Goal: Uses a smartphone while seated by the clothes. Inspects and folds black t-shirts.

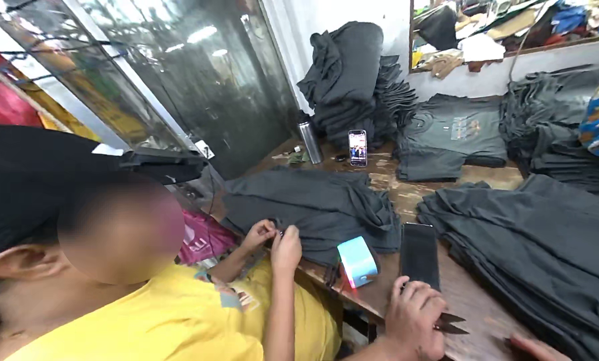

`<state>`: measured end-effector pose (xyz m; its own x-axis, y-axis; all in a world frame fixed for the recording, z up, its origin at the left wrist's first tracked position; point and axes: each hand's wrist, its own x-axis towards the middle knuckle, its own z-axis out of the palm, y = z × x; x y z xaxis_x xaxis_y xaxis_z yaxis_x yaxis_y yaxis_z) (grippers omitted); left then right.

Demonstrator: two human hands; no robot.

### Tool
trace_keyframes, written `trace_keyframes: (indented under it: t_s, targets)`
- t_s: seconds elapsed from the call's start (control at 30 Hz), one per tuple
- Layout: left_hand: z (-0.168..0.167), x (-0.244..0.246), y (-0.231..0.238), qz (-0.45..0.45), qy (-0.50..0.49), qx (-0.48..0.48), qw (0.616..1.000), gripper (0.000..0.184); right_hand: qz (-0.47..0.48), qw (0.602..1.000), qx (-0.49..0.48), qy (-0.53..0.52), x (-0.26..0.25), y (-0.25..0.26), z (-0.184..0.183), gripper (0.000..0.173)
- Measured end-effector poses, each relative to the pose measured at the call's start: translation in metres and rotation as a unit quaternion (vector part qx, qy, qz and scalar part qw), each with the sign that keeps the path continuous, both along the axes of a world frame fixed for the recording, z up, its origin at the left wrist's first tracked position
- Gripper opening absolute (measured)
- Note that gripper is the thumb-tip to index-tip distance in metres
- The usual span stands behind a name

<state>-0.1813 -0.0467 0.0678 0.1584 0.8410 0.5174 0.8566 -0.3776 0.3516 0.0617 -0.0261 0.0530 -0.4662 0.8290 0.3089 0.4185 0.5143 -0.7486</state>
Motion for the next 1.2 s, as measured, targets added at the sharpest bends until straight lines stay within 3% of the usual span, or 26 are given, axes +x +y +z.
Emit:
trace_keyframes:
  t_s: [0.1, 0.17, 0.3, 0.4, 0.5, 0.6, 0.67, 0.77, 0.83, 0.93, 1.03, 1.1, 1.2]
  targets:
    - [-0.02, -0.002, 0.006, 0.017, -0.008, 0.058, 0.998, 0.032, 0.006, 1.0, 0.014, 0.004, 0.002, 0.003, -0.007, 0.047]
    - [-0.045, -0.004, 0.01, 0.023, -0.011, 0.093, 0.995, 0.03, -0.027, 0.996, 0.079, -0.009, 0.005, 0.0, -0.03, 0.044]
    - [-0.062, -0.006, 0.014, 0.009, -0.064, 0.101, 0.993, 0.035, -0.069, 0.983, 0.164, -0.036, 0.013, -0.016, -0.055, 0.044]
    - [-0.058, -0.006, 0.011, -0.037, -0.192, 0.069, 0.978, 0.035, -0.036, 0.991, 0.128, 0.0, 0.028, -0.037, -0.047, 0.039]
    - [-0.026, 0.019, 0.023, -0.104, -0.289, 0.019, 0.951, 0.032, -0.032, 0.992, 0.116, 0.044, 0.053, -0.052, -0.028, 0.037]
    - [0.031, 0.064, 0.049, -0.196, -0.226, -0.034, 0.954, 0.035, -0.091, 0.98, 0.178, 0.017, 0.073, -0.047, -0.001, 0.037]
    - [0.059, 0.097, 0.072, -0.203, -0.149, -0.12, 0.96, 0.032, -0.14, 0.968, 0.209, -0.008, 0.076, -0.036, 0.022, 0.039]
    - [0.07, 0.131, 0.107, -0.163, -0.052, -0.321, 0.931, 0.035, -0.215, 0.95, 0.226, -0.026, 0.075, -0.011, 0.034, 0.034]
    - [0.064, 0.141, 0.116, -0.154, 0.002, -0.378, 0.913, 0.036, -0.256, 0.95, 0.18, -0.016, 0.069, 0.007, 0.031, 0.033]
    - [0.053, 0.134, 0.112, -0.174, -0.021, -0.299, 0.938, 0.026, -0.257, 0.965, 0.046, -0.03, 0.058, 0.03, 0.028, 0.057]
    - [0.052, 0.119, 0.114, -0.155, 0.02, -0.284, 0.946, 0.041, -0.249, 0.967, 0.045, -0.005, 0.056, 0.042, 0.022, 0.053]
    - [0.047, 0.113, 0.116, -0.13, 0.03, -0.275, 0.952, 0.033, -0.228, 0.972, 0.003, 0.054, 0.061, 0.045, 0.022, 0.05]
    - [0.031, 0.107, 0.117, -0.143, -0.067, -0.187, 0.97, 0.023, -0.19, 0.977, -0.022, 0.096, 0.069, 0.047, 0.019, 0.046]
